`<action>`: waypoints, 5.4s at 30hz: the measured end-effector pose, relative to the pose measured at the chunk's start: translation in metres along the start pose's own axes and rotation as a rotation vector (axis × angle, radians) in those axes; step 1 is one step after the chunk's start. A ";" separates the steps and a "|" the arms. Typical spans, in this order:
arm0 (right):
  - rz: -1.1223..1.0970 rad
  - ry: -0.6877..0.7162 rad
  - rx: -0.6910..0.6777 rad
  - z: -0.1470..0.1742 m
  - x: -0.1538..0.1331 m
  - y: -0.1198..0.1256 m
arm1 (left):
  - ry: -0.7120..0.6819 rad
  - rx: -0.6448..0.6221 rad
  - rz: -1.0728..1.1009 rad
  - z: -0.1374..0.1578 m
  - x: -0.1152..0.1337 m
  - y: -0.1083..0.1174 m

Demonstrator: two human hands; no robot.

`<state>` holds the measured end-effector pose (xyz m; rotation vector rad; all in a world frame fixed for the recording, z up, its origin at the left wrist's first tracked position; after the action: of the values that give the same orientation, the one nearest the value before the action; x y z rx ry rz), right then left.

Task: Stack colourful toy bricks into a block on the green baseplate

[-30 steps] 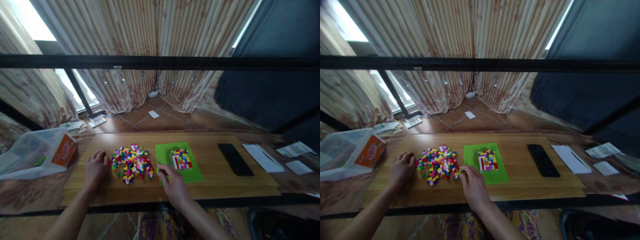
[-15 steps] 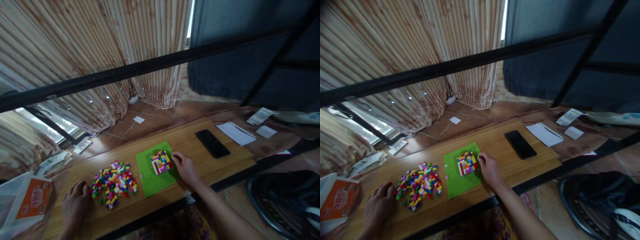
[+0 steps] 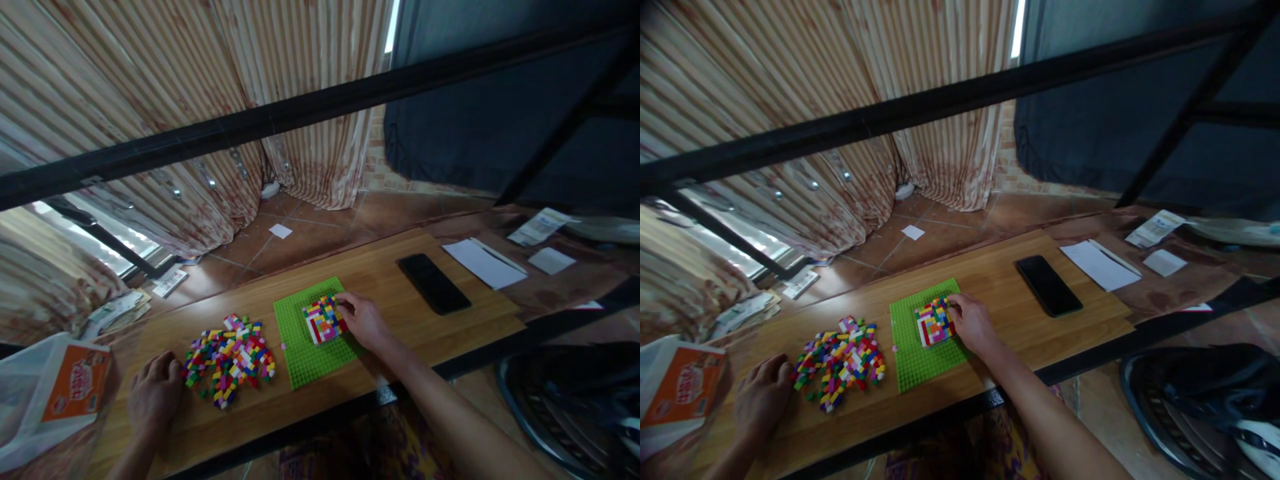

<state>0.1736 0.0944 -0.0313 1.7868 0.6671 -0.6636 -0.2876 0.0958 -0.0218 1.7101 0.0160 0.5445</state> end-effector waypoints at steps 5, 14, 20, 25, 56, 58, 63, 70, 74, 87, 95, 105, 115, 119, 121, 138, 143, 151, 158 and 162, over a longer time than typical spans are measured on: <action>-0.038 -0.048 0.005 0.001 0.003 -0.004 | -0.014 0.002 0.005 0.001 0.002 -0.001; -0.189 -0.144 0.004 0.003 0.015 -0.007 | -0.018 0.006 0.006 0.001 -0.001 -0.003; -0.317 -0.296 0.036 0.000 0.030 -0.011 | -0.047 0.030 0.011 0.001 -0.003 -0.005; -0.350 -0.284 0.022 -0.004 0.029 -0.017 | -0.045 0.036 0.017 0.003 -0.001 -0.004; -0.461 -0.427 0.083 0.000 0.038 -0.012 | -0.113 0.129 0.051 0.002 -0.011 -0.014; -0.466 -0.438 0.127 0.001 0.039 -0.008 | -0.110 0.135 0.059 0.002 -0.011 -0.014; -0.335 -0.371 0.190 0.006 0.019 0.008 | -0.127 0.157 0.074 0.005 -0.010 -0.014; -0.219 -0.045 -0.016 0.030 -0.064 -0.007 | -0.143 0.183 0.102 0.006 -0.011 -0.017; -0.120 0.194 -0.204 0.054 -0.101 -0.043 | -0.144 0.193 0.129 0.008 -0.012 -0.018; 0.202 0.339 -0.336 0.032 -0.117 -0.105 | -0.123 0.191 0.172 0.011 -0.010 -0.018; 0.347 0.443 -0.385 -0.010 -0.121 -0.137 | -0.129 0.196 0.186 0.011 -0.010 -0.019; 0.391 0.422 -0.381 -0.021 -0.122 -0.145 | -0.119 0.190 0.183 0.012 -0.009 -0.018; 0.500 0.347 -0.439 -0.033 -0.141 -0.168 | -0.125 0.189 0.174 0.011 -0.010 -0.018; 0.489 0.342 -0.430 -0.031 -0.146 -0.166 | -0.140 0.200 0.167 0.011 -0.011 -0.018; 0.476 0.342 -0.421 -0.028 -0.148 -0.161 | -0.139 0.202 0.155 0.010 -0.011 -0.018; 0.220 0.149 -0.308 0.041 -0.108 -0.075 | -0.132 0.184 0.112 0.007 -0.012 -0.015; 0.225 0.046 -0.324 0.048 -0.096 -0.082 | -0.128 0.169 0.115 0.007 -0.011 -0.014; 0.266 0.040 -0.309 0.041 -0.097 -0.091 | -0.127 0.175 0.110 0.007 -0.012 -0.016; 0.205 0.087 -0.272 0.046 -0.103 -0.088 | -0.119 0.182 0.126 0.006 -0.012 -0.018; 0.116 0.212 -0.247 0.053 -0.112 -0.076 | -0.115 0.176 0.119 0.007 -0.011 -0.017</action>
<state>0.0362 0.0511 -0.0146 1.6631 0.7464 -0.3013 -0.2900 0.0897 -0.0418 1.9216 -0.1245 0.5443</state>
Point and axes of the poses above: each hand's wrist, its own z-axis away from the middle knuckle, its own y-axis out of the back of the hand, x = y × z, the point moved 4 cm from there along -z, towards the middle knuckle, and after that the axes turned 12 degrees about z, right-handed, at the moved point
